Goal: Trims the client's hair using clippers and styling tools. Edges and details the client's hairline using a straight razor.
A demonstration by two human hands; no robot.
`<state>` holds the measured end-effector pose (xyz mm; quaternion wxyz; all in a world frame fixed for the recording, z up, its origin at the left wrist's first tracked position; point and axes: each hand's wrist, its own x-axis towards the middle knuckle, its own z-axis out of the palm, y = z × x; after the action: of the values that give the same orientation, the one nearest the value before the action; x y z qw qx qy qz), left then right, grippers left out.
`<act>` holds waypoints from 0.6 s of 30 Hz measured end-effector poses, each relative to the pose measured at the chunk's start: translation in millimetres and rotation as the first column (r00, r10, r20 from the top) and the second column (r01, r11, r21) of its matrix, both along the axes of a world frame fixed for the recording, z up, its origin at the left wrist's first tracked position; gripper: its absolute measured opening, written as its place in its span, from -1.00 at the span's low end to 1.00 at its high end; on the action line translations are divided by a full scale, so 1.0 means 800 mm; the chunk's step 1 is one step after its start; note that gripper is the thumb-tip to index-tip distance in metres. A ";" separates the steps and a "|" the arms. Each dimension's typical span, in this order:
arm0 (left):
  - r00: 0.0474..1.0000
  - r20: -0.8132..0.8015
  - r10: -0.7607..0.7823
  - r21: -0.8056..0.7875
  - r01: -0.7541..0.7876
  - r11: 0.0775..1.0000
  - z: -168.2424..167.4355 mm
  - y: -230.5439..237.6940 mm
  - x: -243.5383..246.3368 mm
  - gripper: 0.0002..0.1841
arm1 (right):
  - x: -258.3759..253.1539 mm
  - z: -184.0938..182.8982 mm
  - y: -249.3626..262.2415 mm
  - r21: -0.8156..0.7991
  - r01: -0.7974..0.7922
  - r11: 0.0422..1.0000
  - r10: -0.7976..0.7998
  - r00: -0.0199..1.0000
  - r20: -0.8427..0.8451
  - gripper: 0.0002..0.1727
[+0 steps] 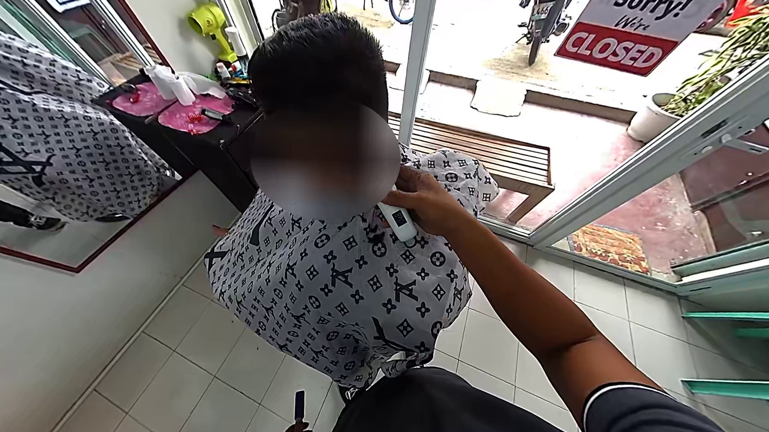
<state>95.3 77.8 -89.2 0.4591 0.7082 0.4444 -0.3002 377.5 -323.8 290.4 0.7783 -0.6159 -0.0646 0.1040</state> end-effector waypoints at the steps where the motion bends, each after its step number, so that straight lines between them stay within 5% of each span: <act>1: 1.000 0.002 -0.001 0.004 0.001 1.000 0.000 0.000 0.001 -0.46 | 0.001 -0.001 -0.001 0.009 -0.010 1.000 0.010 1.000 -0.021 -0.54; 18: 1.000 -0.005 0.002 0.021 -0.002 1.000 -0.002 0.003 0.003 -0.45 | 0.007 0.009 -0.005 0.050 -0.064 0.997 0.064 0.998 0.015 -0.56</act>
<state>98.0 80.4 -90.6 0.4508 0.7116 0.4497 -0.2970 382.9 -328.1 297.9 0.7892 -0.5945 -0.0921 0.1232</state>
